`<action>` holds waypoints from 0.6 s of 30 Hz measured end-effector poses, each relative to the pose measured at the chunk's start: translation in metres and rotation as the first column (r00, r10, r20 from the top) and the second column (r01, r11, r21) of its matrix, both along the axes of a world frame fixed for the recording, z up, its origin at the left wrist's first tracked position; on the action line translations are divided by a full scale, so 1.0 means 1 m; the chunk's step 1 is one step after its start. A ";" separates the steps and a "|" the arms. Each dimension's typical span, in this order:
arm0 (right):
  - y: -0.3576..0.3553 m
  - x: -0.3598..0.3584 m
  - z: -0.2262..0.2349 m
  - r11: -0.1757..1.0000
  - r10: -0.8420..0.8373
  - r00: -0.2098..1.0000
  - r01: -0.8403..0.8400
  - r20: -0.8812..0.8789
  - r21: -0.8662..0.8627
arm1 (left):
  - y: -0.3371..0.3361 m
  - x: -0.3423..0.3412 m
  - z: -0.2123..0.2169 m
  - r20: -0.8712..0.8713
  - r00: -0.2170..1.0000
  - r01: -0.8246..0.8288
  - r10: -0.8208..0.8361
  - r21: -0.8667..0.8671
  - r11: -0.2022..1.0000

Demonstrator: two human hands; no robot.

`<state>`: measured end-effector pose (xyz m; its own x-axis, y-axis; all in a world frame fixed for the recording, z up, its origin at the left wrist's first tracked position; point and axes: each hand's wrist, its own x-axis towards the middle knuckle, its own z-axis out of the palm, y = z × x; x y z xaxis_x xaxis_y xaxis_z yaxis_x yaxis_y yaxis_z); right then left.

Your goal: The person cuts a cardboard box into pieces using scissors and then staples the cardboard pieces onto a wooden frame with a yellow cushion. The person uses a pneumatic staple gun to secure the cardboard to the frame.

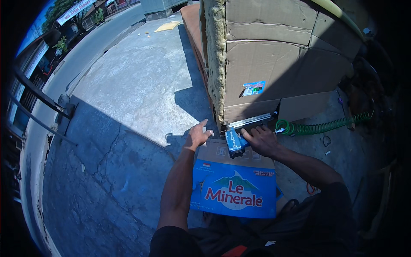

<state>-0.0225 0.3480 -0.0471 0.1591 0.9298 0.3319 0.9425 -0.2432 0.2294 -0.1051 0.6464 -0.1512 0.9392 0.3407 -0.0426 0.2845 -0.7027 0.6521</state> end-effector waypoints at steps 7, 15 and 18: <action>0.004 0.018 -0.011 1.000 -0.024 0.999 0.023 0.028 0.017 | 0.020 -0.011 -0.076 -0.177 0.984 -0.010 0.011 0.009 1.000; 0.002 0.008 -0.022 0.998 -0.032 0.999 0.030 -0.034 -0.047 | 0.023 -0.035 -0.091 -0.284 0.959 0.015 0.012 0.092 0.996; 0.000 0.014 -0.031 0.998 -0.035 0.999 0.033 -0.036 -0.058 | 0.030 -0.032 -0.084 -0.328 0.944 0.051 -0.018 0.091 0.995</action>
